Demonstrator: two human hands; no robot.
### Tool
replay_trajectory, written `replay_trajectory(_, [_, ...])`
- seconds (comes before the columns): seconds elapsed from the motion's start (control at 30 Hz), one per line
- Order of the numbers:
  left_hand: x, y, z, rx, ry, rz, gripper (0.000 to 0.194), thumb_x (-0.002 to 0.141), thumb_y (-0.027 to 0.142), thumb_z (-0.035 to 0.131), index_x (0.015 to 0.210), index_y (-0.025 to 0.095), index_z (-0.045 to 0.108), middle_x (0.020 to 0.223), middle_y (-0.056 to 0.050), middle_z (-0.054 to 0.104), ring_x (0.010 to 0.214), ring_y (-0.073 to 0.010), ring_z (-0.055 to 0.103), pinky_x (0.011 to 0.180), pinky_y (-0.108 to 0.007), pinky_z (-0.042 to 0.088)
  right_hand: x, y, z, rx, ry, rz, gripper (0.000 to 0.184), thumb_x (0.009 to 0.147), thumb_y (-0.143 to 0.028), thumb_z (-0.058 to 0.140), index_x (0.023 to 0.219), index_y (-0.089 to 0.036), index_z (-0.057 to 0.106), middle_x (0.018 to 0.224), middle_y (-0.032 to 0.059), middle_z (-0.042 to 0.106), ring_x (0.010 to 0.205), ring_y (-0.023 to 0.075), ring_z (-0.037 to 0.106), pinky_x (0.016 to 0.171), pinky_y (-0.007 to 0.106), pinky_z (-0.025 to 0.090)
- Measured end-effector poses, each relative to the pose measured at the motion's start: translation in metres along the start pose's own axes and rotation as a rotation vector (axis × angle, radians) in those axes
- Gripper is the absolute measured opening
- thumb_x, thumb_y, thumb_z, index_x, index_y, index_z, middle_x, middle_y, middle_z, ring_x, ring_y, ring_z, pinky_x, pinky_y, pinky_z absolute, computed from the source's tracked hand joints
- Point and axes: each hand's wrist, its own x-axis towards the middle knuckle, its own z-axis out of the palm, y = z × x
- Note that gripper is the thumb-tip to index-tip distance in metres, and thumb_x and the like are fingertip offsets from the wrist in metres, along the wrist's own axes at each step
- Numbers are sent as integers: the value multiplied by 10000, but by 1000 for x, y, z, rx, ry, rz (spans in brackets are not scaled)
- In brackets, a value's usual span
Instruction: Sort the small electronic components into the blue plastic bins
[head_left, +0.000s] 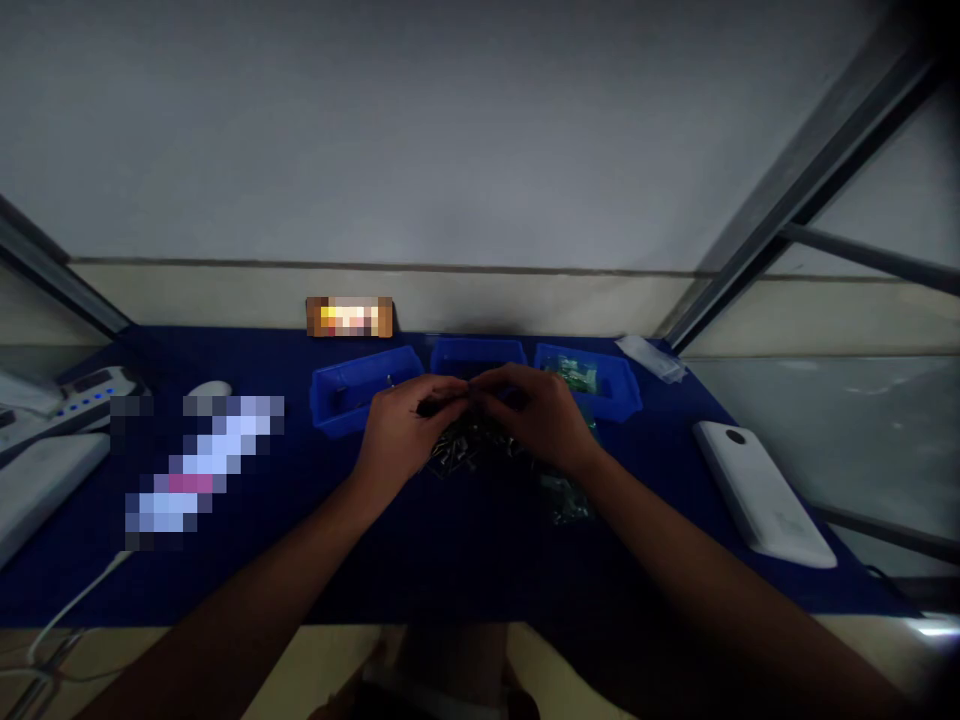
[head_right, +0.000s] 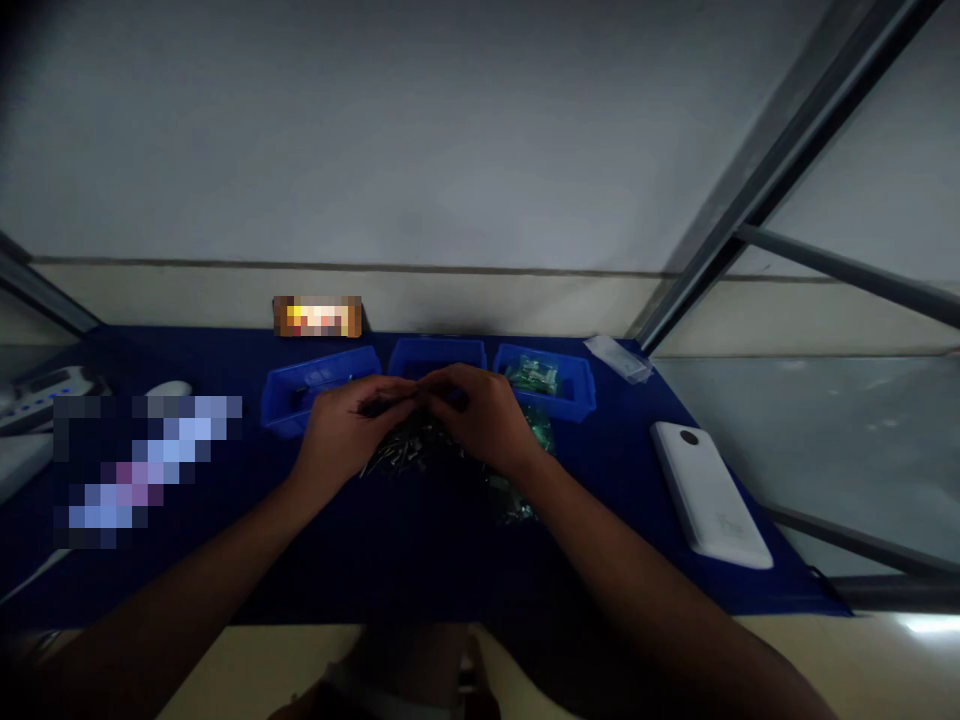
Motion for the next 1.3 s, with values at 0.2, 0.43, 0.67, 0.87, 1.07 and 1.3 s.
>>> replay_trajectory(0.2, [1, 2, -1, 35, -30, 1, 216, 876, 218, 808, 1082, 268, 770, 1010, 18, 823, 889, -183, 797, 857, -309, 630, 1, -1, 2, 8, 8, 35, 112, 940, -248, 753, 1040, -275, 797, 1038, -12, 813, 959, 174, 767, 806, 282, 582])
replay_trajectory(0.43, [-1, 6, -1, 27, -53, 15, 500, 875, 161, 787, 1328, 299, 629, 1110, 17, 801, 907, -163, 802, 867, -283, 626, 0, 1, 3, 68, -10, 43, 135, 938, -219, 740, 1057, -262, 785, 1049, -6, 807, 954, 169, 767, 812, 276, 592])
replay_trajectory(0.67, [3, 3, -1, -79, 2, 40, 489, 895, 212, 778, 1348, 299, 618, 1173, -25, 785, 1031, -213, 788, 1005, -392, 607, 0, 1, 0, 87, -44, 74, 161, 929, -226, 700, 1080, -234, 756, 1034, 18, 797, 901, 177, 760, 770, 285, 590])
replay_trajectory(0.87, [2, 4, 0, -166, -25, 25, 558, 928, 205, 715, 1450, 315, 550, 1366, -66, 707, 1095, -218, 768, 1069, -431, 585, -1, -4, 1, 47, -113, 37, 368, 882, -134, 647, 1233, -226, 705, 985, 11, 764, 799, 151, 709, 717, 265, 550])
replay_trajectory(1.07, [3, 5, -2, -60, 24, 20, 561, 906, 318, 767, 1435, 279, 584, 1260, -70, 741, 1025, -219, 754, 929, -382, 620, -2, -8, 0, -37, -117, -45, 501, 899, -95, 582, 1369, -245, 669, 1005, 40, 714, 803, 158, 663, 741, 295, 544])
replay_trajectory(1.3, [-2, 8, -3, 14, -126, -20, 375, 1044, 394, 584, 1400, 293, 643, 993, -12, 811, 869, -204, 771, 726, -296, 578, -1, 1, 0, -46, 59, -2, 230, 923, -170, 673, 1142, -229, 711, 1015, 22, 764, 918, 183, 730, 766, 289, 560])
